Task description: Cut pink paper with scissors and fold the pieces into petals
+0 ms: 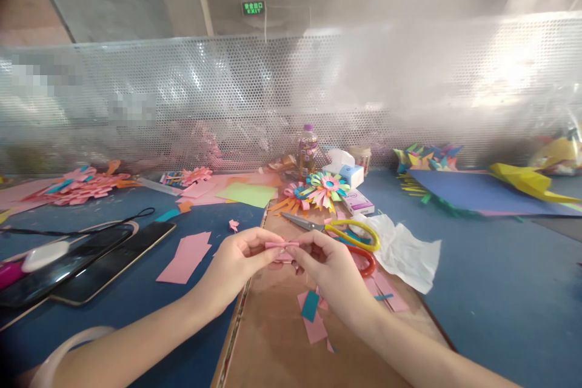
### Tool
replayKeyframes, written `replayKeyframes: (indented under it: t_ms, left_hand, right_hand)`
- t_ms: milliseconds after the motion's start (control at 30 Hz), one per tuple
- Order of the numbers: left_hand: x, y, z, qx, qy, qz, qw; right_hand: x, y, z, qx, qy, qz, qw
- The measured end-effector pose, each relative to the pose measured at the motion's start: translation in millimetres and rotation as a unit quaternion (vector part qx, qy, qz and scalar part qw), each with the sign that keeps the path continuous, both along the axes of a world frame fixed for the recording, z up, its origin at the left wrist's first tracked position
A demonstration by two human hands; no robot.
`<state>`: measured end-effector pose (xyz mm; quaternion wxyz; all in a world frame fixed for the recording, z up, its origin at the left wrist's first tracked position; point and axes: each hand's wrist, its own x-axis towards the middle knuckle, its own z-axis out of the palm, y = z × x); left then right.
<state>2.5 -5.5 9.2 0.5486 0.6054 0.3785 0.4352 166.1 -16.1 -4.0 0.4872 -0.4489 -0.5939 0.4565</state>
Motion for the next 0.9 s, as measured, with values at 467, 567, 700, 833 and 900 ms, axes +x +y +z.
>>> replayKeyframes:
  t_ms: [467,567,700,833,900]
  left_hand:
    - [-1.3,-0.4,4.3,0.052,0.097,0.052,0.993]
    - [-1.4,0.3,4.2,0.048,0.096,0.052,0.993]
    - [-1.0,0.7,5.1,0.026,0.087,0.054,0.994]
    - [-0.4,-0.4,6.1,0.005,0.087,0.053,0.995]
    - [-0.1,-1.1,6.5,-0.004,0.087,0.047,0.995]
  right_hand:
    - [0.2,0.3,-3.8,-0.005,-0.008,-0.001,1.0]
    - [-0.1,0.2,-3.9,-0.007,-0.007,-0.001,1.0]
    - [-0.1,0.4,-5.7,-0.024,-0.033,0.017,0.999]
    - [-0.7,0.3,-8.8,-0.064,-0.058,0.054,0.995]
    - [-1.1,-0.2,-9.5,-0.078,-0.058,0.067,0.993]
